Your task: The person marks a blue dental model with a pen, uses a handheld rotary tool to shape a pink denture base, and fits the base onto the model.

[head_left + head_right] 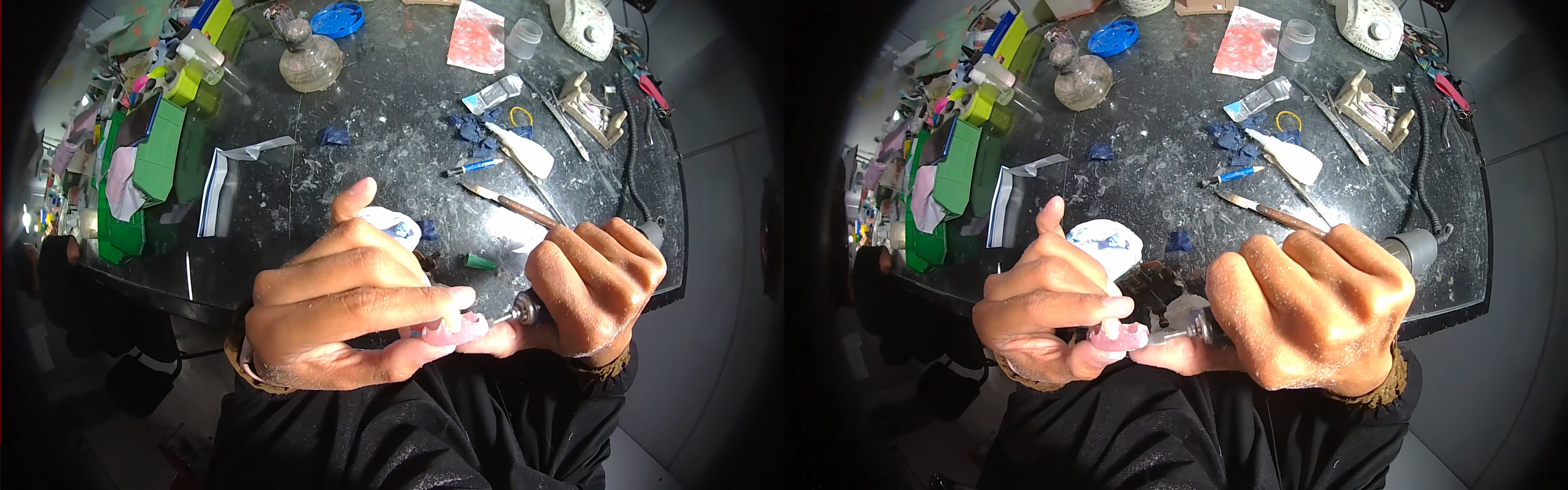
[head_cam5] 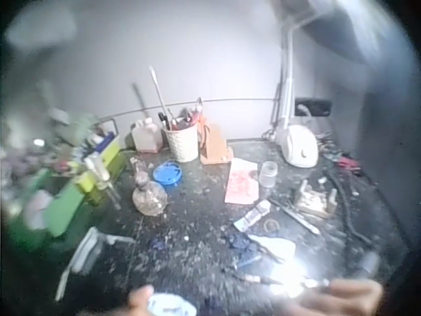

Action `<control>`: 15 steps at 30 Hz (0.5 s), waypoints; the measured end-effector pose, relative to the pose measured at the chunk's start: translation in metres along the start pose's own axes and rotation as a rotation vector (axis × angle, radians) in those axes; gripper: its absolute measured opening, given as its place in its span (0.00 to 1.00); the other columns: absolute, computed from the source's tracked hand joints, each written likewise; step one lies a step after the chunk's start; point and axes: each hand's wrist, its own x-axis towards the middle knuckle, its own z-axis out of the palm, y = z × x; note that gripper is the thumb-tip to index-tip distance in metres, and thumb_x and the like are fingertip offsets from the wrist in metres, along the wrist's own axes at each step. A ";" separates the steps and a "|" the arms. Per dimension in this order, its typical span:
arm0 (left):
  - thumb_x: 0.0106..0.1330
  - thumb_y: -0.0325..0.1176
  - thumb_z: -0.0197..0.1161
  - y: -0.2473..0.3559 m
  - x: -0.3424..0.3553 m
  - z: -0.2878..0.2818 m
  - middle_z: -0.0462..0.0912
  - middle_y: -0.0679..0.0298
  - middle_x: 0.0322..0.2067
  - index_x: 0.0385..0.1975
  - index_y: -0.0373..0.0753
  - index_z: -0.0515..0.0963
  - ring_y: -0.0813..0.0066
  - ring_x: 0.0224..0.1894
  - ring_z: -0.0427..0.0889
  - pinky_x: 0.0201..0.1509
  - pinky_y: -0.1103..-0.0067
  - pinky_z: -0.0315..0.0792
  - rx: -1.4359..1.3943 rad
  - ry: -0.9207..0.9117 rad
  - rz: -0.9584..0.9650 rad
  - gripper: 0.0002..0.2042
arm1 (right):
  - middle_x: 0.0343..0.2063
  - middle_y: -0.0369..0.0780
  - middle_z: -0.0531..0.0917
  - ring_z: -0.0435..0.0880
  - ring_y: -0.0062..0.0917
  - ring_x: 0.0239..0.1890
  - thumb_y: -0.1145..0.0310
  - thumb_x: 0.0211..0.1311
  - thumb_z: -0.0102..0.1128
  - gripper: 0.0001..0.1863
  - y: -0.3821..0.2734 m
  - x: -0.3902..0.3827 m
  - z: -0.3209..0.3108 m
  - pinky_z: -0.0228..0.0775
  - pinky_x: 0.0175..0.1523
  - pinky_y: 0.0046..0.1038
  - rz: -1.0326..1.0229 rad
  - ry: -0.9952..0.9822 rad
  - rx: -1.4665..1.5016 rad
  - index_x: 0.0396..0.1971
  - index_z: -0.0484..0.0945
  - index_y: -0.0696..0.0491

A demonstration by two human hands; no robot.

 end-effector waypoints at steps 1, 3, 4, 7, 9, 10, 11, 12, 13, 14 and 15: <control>0.46 0.31 0.70 0.001 0.000 -0.001 0.78 0.69 0.18 0.28 0.37 0.82 0.76 0.27 0.79 0.68 0.62 0.48 0.004 -0.011 -0.008 0.10 | 0.08 0.32 0.66 0.60 0.19 0.08 0.29 0.31 0.62 0.37 -0.001 0.001 0.001 0.47 0.17 0.21 0.005 0.015 -0.005 0.09 0.60 0.51; 0.46 0.32 0.71 0.000 -0.001 -0.001 0.78 0.69 0.18 0.28 0.37 0.82 0.76 0.27 0.79 0.68 0.62 0.48 0.008 -0.022 -0.013 0.10 | 0.08 0.32 0.66 0.60 0.19 0.08 0.29 0.31 0.62 0.37 0.000 0.002 0.001 0.47 0.17 0.21 0.001 0.005 0.007 0.09 0.60 0.51; 0.46 0.32 0.70 -0.002 -0.001 0.000 0.78 0.69 0.18 0.28 0.37 0.82 0.76 0.27 0.78 0.68 0.62 0.48 0.006 -0.004 -0.009 0.10 | 0.08 0.32 0.65 0.60 0.19 0.08 0.29 0.31 0.62 0.37 0.000 0.002 0.001 0.47 0.17 0.21 -0.002 -0.006 0.018 0.09 0.60 0.51; 0.47 0.32 0.70 0.001 -0.002 -0.004 0.78 0.68 0.18 0.28 0.36 0.82 0.76 0.26 0.78 0.68 0.62 0.48 0.011 0.008 -0.031 0.10 | 0.07 0.32 0.62 0.60 0.19 0.07 0.29 0.30 0.63 0.37 0.001 0.001 0.001 0.46 0.17 0.22 -0.014 0.035 0.048 0.09 0.60 0.50; 0.48 0.32 0.69 0.002 -0.002 -0.007 0.78 0.68 0.18 0.29 0.35 0.82 0.76 0.26 0.78 0.68 0.62 0.48 0.017 0.002 -0.054 0.10 | 0.07 0.31 0.67 0.62 0.18 0.07 0.34 0.31 0.67 0.34 0.006 -0.001 -0.004 0.46 0.17 0.21 -0.024 0.043 0.085 0.10 0.64 0.51; 0.48 0.32 0.68 0.000 -0.003 -0.006 0.78 0.67 0.18 0.29 0.34 0.82 0.75 0.26 0.78 0.68 0.62 0.48 -0.029 0.048 -0.056 0.10 | 0.08 0.31 0.68 0.63 0.17 0.07 0.36 0.32 0.68 0.32 0.007 -0.003 -0.003 0.46 0.17 0.21 -0.009 0.079 0.134 0.11 0.67 0.51; 0.48 0.31 0.67 -0.002 -0.003 -0.005 0.78 0.66 0.18 0.30 0.32 0.81 0.75 0.26 0.78 0.68 0.62 0.48 -0.076 0.094 -0.057 0.11 | 0.08 0.30 0.70 0.64 0.17 0.08 0.38 0.32 0.70 0.31 0.007 -0.005 -0.003 0.46 0.17 0.21 0.005 0.115 0.184 0.13 0.69 0.52; 0.50 0.33 0.64 -0.003 -0.004 -0.002 0.79 0.62 0.20 0.31 0.29 0.80 0.74 0.27 0.78 0.68 0.60 0.47 -0.111 0.163 -0.047 0.13 | 0.09 0.30 0.72 0.66 0.15 0.08 0.46 0.35 0.73 0.26 0.005 -0.002 -0.008 0.49 0.16 0.21 0.010 0.083 0.255 0.17 0.73 0.54; 0.50 0.33 0.64 -0.002 -0.004 -0.003 0.79 0.62 0.20 0.31 0.29 0.80 0.74 0.27 0.78 0.68 0.60 0.47 -0.096 0.170 -0.042 0.13 | 0.09 0.30 0.72 0.66 0.15 0.08 0.46 0.35 0.73 0.26 0.005 -0.003 -0.009 0.49 0.16 0.21 -0.003 0.094 0.259 0.17 0.73 0.54; 0.50 0.33 0.63 0.000 -0.004 -0.004 0.79 0.60 0.20 0.32 0.28 0.80 0.73 0.27 0.78 0.67 0.59 0.47 -0.138 0.182 -0.074 0.15 | 0.10 0.31 0.74 0.68 0.15 0.09 0.51 0.36 0.74 0.23 0.005 -0.003 -0.008 0.50 0.16 0.20 -0.003 0.087 0.341 0.18 0.74 0.54; 0.50 0.34 0.63 0.000 -0.004 -0.005 0.79 0.59 0.21 0.33 0.27 0.80 0.73 0.27 0.78 0.67 0.57 0.46 -0.184 0.193 -0.107 0.16 | 0.11 0.32 0.76 0.69 0.15 0.09 0.57 0.37 0.75 0.19 0.005 -0.002 -0.008 0.51 0.16 0.20 0.001 0.075 0.421 0.20 0.76 0.55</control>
